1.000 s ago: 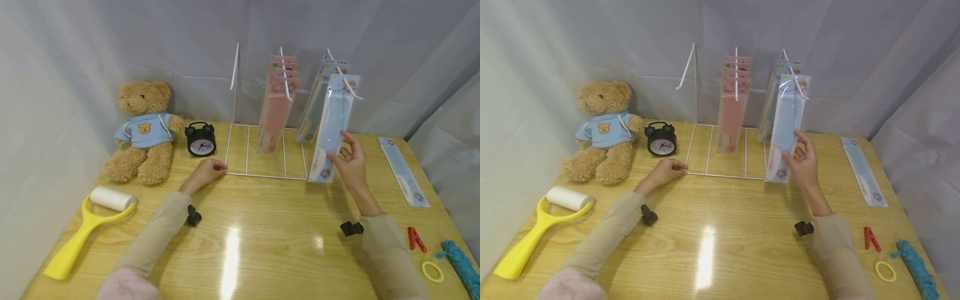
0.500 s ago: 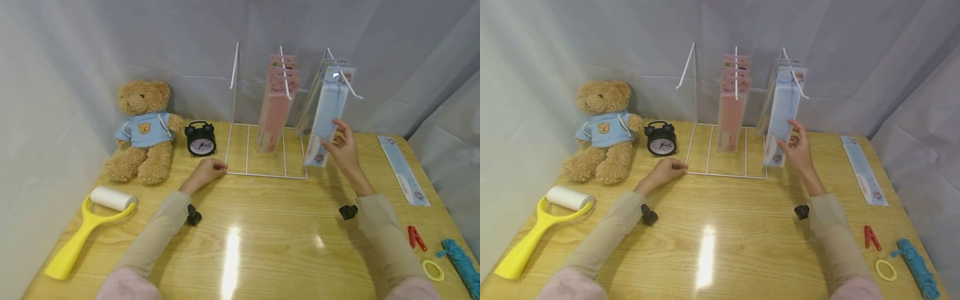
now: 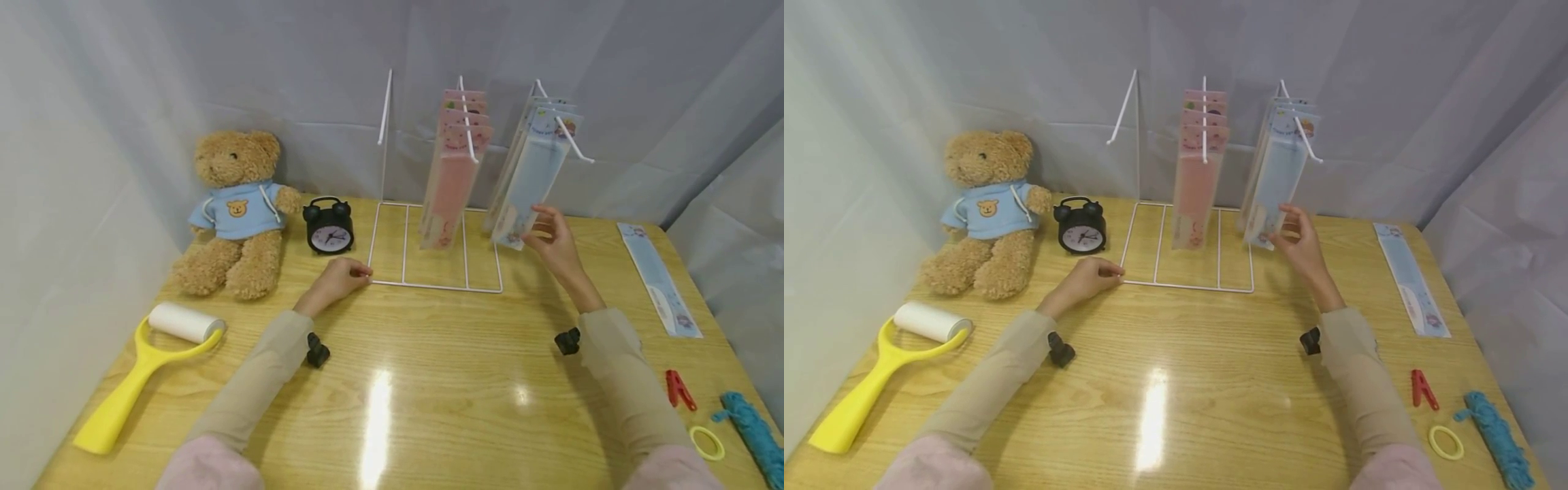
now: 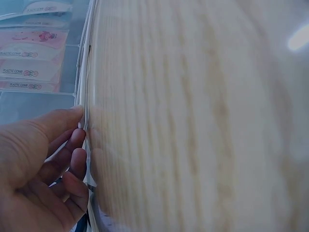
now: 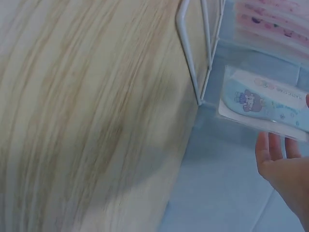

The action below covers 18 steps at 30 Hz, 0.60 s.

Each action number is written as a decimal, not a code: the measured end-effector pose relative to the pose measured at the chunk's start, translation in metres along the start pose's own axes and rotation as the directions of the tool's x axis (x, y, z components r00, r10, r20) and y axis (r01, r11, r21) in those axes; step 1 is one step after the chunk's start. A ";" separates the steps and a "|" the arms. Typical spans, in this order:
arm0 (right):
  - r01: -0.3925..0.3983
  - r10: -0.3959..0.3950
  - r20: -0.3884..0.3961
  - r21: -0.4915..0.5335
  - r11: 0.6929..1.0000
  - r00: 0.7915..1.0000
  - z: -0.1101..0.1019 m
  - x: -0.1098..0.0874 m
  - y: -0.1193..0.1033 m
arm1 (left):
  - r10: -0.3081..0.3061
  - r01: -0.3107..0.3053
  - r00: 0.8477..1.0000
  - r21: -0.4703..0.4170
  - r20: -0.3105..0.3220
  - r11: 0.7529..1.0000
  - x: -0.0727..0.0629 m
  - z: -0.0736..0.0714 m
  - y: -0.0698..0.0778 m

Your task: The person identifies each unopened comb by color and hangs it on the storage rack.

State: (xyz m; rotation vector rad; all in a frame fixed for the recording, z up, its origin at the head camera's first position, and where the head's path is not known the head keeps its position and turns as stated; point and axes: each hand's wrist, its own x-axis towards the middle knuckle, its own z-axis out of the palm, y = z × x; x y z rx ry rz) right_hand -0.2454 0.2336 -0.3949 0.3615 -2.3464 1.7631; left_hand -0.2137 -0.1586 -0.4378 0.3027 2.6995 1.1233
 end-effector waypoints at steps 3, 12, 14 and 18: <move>-0.026 0.026 0.022 -0.026 0.999 0.999 -0.003 0.000 0.003 | -0.003 0.003 1.000 0.004 0.001 1.000 -0.001 0.000 0.000; -0.100 0.106 0.037 -0.154 0.983 0.994 -0.015 -0.007 0.011 | -0.009 0.009 1.000 0.005 0.008 1.000 0.000 0.000 0.000; -0.125 0.133 0.030 -0.184 0.975 0.991 -0.022 -0.010 0.013 | -0.004 0.004 1.000 0.009 0.008 1.000 0.000 0.000 -0.001; -0.163 0.167 0.002 -0.207 0.965 0.986 -0.037 -0.015 0.016 | 0.000 0.000 1.000 0.017 0.009 1.000 0.001 0.001 -0.003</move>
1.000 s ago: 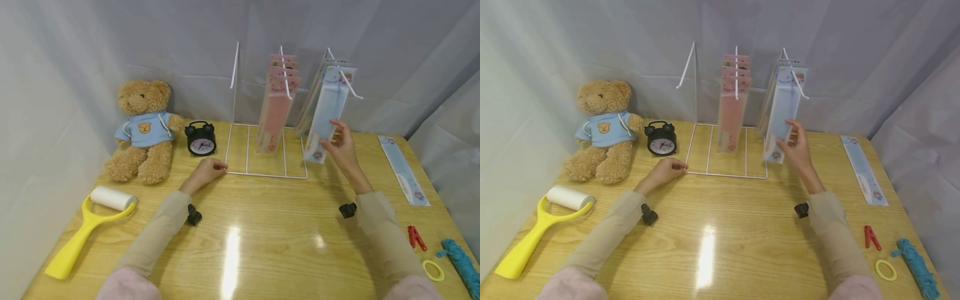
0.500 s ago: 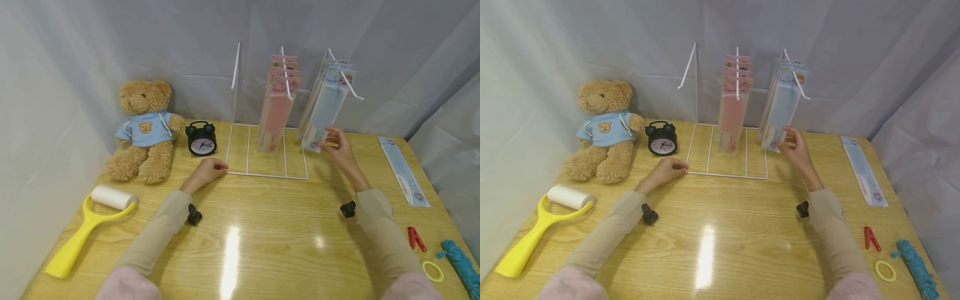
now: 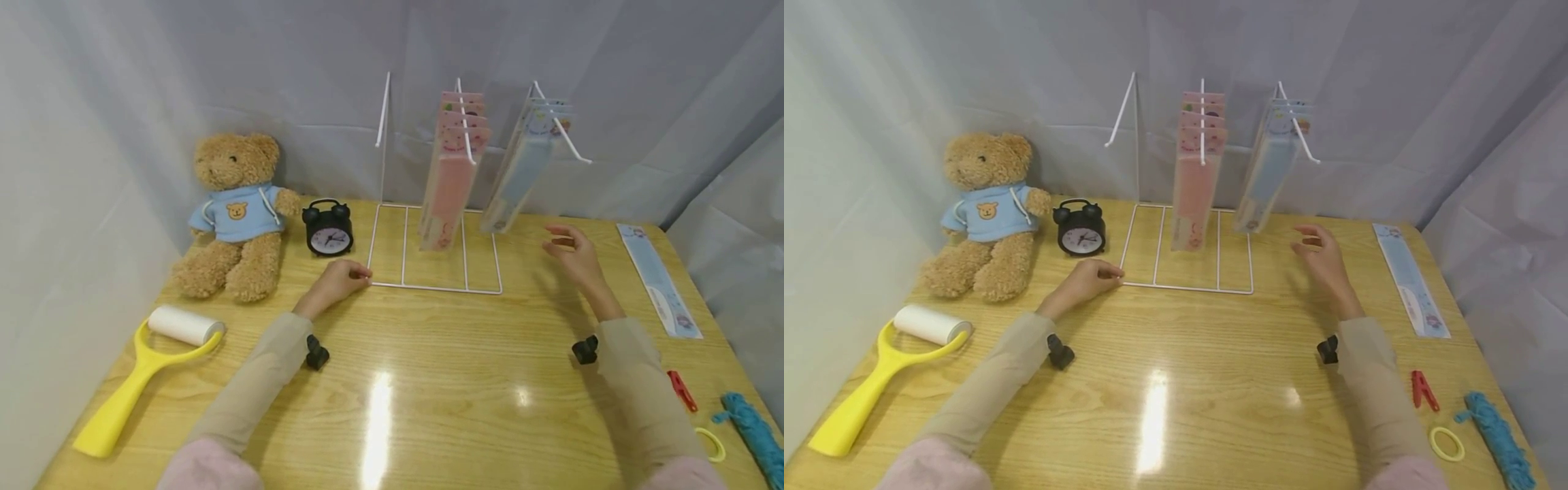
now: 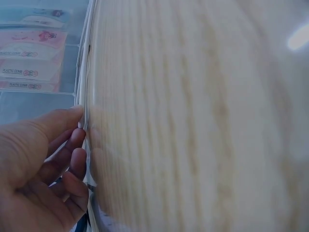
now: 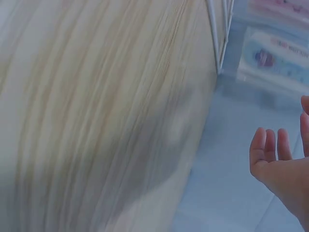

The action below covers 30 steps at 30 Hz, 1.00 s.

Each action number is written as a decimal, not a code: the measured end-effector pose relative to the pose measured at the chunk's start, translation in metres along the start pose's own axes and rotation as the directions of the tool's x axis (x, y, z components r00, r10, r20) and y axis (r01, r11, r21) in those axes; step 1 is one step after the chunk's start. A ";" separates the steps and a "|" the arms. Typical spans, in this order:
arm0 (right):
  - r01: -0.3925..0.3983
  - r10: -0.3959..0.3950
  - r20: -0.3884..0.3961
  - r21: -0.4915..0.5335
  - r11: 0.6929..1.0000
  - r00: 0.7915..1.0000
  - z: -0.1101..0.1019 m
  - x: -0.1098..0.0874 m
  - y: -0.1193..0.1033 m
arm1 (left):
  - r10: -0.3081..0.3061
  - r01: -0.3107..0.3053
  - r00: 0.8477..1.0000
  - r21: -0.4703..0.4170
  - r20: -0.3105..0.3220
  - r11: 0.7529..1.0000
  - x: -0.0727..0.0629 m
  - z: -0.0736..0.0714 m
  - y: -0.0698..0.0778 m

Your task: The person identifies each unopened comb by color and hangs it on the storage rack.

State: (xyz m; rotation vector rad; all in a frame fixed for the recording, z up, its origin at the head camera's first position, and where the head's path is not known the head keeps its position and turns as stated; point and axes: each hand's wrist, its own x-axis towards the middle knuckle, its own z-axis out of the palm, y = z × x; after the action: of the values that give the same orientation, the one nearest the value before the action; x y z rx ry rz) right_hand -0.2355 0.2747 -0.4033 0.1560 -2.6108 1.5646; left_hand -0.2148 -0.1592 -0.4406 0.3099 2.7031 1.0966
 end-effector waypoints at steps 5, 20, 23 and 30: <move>-0.036 0.036 -0.028 0.010 0.999 0.999 -0.024 -0.004 0.014 | 0.001 -0.001 1.000 0.003 -0.002 1.000 0.000 0.001 -0.001; -0.263 0.280 0.003 -0.328 0.907 0.960 -0.102 -0.026 0.056 | 0.018 -0.018 1.000 0.000 -0.006 1.000 0.000 0.000 -0.001; -0.297 0.327 0.010 -0.396 0.869 0.945 -0.116 -0.031 0.065 | 0.019 -0.019 1.000 0.001 -0.004 1.000 0.000 0.000 0.000; -0.299 0.364 0.010 -0.552 0.778 0.931 -0.140 -0.046 0.080 | 0.018 -0.018 1.000 -0.001 0.003 1.000 0.000 -0.001 0.002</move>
State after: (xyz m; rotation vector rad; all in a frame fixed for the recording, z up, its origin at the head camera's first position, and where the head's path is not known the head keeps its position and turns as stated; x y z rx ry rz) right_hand -0.1966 0.4372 -0.4138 -0.2855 -3.1895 0.8162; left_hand -0.2148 -0.1587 -0.4389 0.3360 2.7030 1.1010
